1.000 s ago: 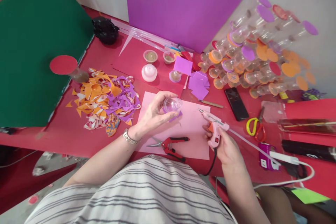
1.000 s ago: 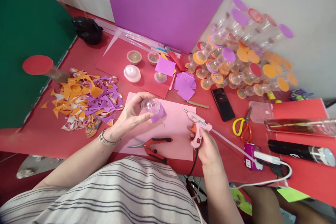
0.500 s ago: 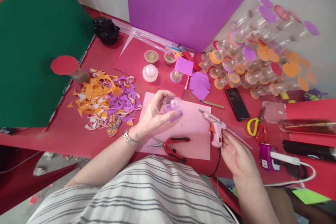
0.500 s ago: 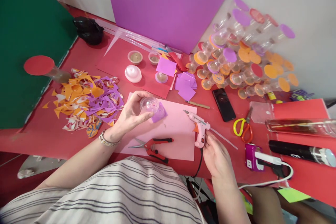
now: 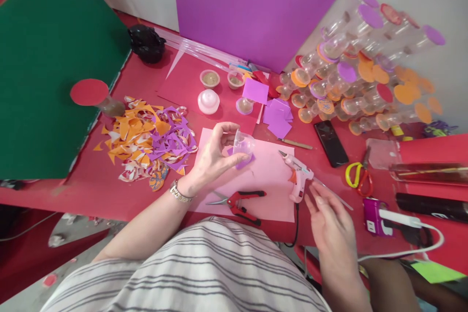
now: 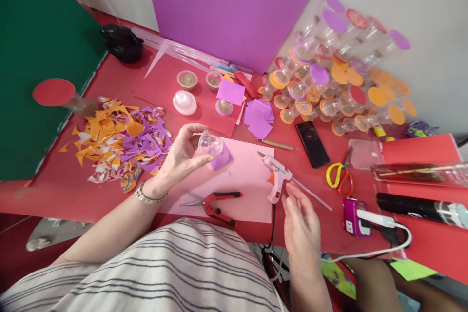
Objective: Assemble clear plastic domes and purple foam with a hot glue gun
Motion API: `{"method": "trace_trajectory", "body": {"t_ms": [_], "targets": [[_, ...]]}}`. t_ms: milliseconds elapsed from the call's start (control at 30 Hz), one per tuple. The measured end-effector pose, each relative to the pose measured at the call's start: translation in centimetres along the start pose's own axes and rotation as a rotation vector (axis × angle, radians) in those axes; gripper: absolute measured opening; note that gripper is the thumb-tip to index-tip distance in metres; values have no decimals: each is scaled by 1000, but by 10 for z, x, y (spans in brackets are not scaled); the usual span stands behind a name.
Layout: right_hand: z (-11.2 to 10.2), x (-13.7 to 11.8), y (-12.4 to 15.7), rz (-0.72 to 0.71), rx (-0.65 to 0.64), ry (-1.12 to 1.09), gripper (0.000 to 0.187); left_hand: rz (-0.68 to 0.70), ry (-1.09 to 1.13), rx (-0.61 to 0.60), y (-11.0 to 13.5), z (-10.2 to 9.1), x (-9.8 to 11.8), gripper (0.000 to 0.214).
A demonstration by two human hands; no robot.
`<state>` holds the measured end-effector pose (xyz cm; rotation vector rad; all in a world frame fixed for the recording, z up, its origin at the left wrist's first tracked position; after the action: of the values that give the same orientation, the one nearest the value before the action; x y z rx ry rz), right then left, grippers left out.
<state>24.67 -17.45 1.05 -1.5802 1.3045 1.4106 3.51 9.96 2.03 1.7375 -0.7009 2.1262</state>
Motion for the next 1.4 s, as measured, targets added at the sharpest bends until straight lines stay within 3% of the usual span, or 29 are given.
{"method": "trace_trajectory", "body": {"t_ms": [133,267,400,533,700,933,1133,1400], "targets": [[23,-26,15,-252,-37,160,27,202,-195,-16,3,5,22,52],[54,-77,38,-736,-45,233,15,365,-427,-70,13,21,43,46],[110,-89,52,-910,-326,287,50,397,-485,-132,22,35,46,52],[148,-94,65,-1058,-394,340,74,436,-523,-158,25,40,46,65],[168,-91,67,-1086,-401,362,63,453,-528,-143,22,38,44,70],[168,-92,61,-1096,-308,307,54,393,-475,-116,21,34,34,71],[169,-84,54,-1043,-297,359,49,326,-489,-131,19,35,20,67],[172,-82,52,-1053,-312,376,50,336,-532,-125,18,35,19,62]]}}
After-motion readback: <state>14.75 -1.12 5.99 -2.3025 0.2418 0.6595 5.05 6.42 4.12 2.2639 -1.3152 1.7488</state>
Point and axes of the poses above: each hand's wrist, its own y-axis away from the middle knuckle, its own z-axis out of the palm, x = y × z, the point moved 10 cm from there along -y, towards the middle knuckle, and after that the axes turned 6 degrees about x, right-handed, at the moved point
